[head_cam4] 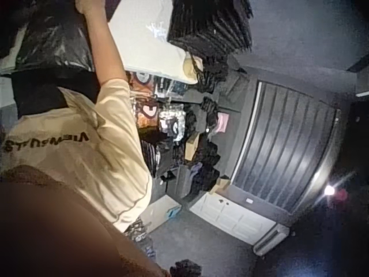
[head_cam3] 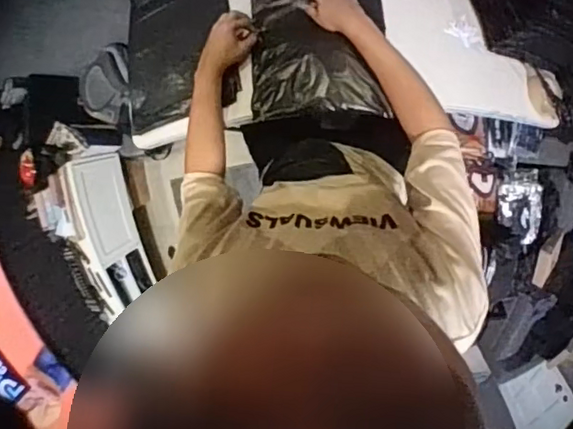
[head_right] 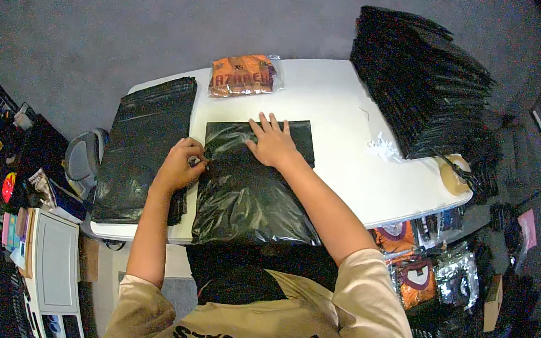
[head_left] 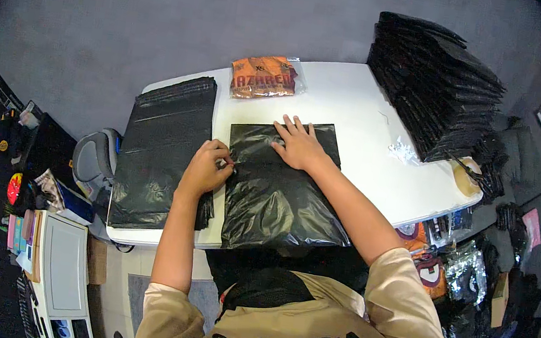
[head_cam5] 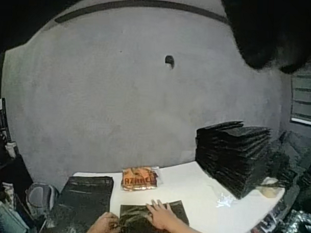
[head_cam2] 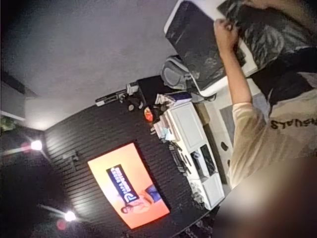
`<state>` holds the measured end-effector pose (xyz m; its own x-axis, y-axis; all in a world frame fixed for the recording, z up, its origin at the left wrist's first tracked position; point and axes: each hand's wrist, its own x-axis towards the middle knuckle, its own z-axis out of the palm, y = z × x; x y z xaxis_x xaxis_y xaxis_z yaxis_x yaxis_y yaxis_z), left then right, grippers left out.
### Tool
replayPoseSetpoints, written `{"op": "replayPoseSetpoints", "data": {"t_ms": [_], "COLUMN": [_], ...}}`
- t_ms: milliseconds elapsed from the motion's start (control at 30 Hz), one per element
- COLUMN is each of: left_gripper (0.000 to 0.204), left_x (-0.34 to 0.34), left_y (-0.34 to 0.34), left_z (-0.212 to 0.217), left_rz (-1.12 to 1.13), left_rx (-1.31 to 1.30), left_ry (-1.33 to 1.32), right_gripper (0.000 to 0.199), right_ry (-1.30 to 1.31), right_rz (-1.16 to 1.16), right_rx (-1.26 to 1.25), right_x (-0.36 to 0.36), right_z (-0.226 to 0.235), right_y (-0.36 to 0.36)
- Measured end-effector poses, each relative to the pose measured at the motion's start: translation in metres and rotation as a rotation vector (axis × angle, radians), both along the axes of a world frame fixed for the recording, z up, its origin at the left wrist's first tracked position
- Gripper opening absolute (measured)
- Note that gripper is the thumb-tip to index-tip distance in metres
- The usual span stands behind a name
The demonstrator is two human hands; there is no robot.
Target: Packing clothing items into black poly mailers and sealing them for shipment.
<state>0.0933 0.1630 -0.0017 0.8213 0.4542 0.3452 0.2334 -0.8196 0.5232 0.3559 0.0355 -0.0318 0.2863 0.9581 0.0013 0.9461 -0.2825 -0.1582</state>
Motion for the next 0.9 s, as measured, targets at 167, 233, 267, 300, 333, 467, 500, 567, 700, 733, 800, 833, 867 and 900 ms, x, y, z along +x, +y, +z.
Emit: {"op": "replayPoseSetpoints", "data": {"t_ms": [167, 233, 267, 300, 333, 467, 500, 567, 700, 733, 800, 833, 867, 900], "left_gripper": [0.014, 0.02, 0.02, 0.03, 0.041, 0.066, 0.072, 0.083, 0.08, 0.08, 0.077, 0.076, 0.076, 0.076], "left_x": [0.015, 0.031, 0.044, 0.059, 0.072, 0.123, 0.13, 0.133, 0.123, 0.119, 0.109, 0.104, 0.101, 0.098], "left_y": [-0.011, -0.016, -0.019, -0.023, -0.025, -0.034, -0.035, -0.032, -0.027, -0.023, -0.016, -0.012, -0.009, -0.007], "left_z": [0.013, 0.019, 0.02, 0.019, 0.016, -0.002, -0.006, -0.012, -0.02, -0.022, -0.024, -0.025, -0.026, -0.026], "left_rz": [0.015, -0.075, -0.075, -0.094, -0.11, -0.065, -0.033, 0.026, 0.104, 0.1, 0.179, 0.192, 0.189, 0.209], "left_rx": [0.087, 0.201, 0.205, 0.212, 0.221, 0.253, 0.249, 0.229, 0.165, 0.164, 0.178, 0.191, 0.19, 0.188], "left_ry": [0.0, -0.117, -0.117, -0.082, -0.046, 0.198, 0.27, 0.375, 0.401, 0.404, 0.429, 0.436, 0.438, 0.448], "right_gripper": [0.072, 0.072, 0.072, 0.072, 0.072, 0.073, 0.074, 0.073, 0.074, 0.075, 0.079, 0.081, 0.083, 0.086], "right_ry": [-0.02, -0.01, -0.002, -0.003, 0.009, -0.034, 0.009, 0.039, 0.031, 0.044, 0.05, 0.051, 0.052, 0.05], "right_rz": [-0.023, -0.023, -0.027, -0.021, -0.016, 0.003, -0.002, -0.006, -0.03, -0.029, -0.031, -0.048, -0.065, -0.088], "right_rx": [0.027, 0.022, 0.013, 0.014, -0.006, -0.048, -0.025, 0.006, -0.001, -0.006, -0.02, -0.028, -0.037, -0.057], "right_x": [0.004, 0.001, 0.001, 0.0, -0.002, 0.002, 0.001, 0.0, 0.007, 0.008, 0.01, 0.011, 0.012, 0.015], "right_z": [-0.005, -0.003, -0.002, -0.001, 0.002, -0.002, -0.004, -0.004, -0.009, -0.008, -0.003, 0.0, 0.003, 0.004], "right_y": [-0.003, -0.003, -0.003, -0.003, -0.002, -0.002, -0.003, 0.0, -0.003, -0.004, -0.007, -0.01, -0.013, -0.018]}}
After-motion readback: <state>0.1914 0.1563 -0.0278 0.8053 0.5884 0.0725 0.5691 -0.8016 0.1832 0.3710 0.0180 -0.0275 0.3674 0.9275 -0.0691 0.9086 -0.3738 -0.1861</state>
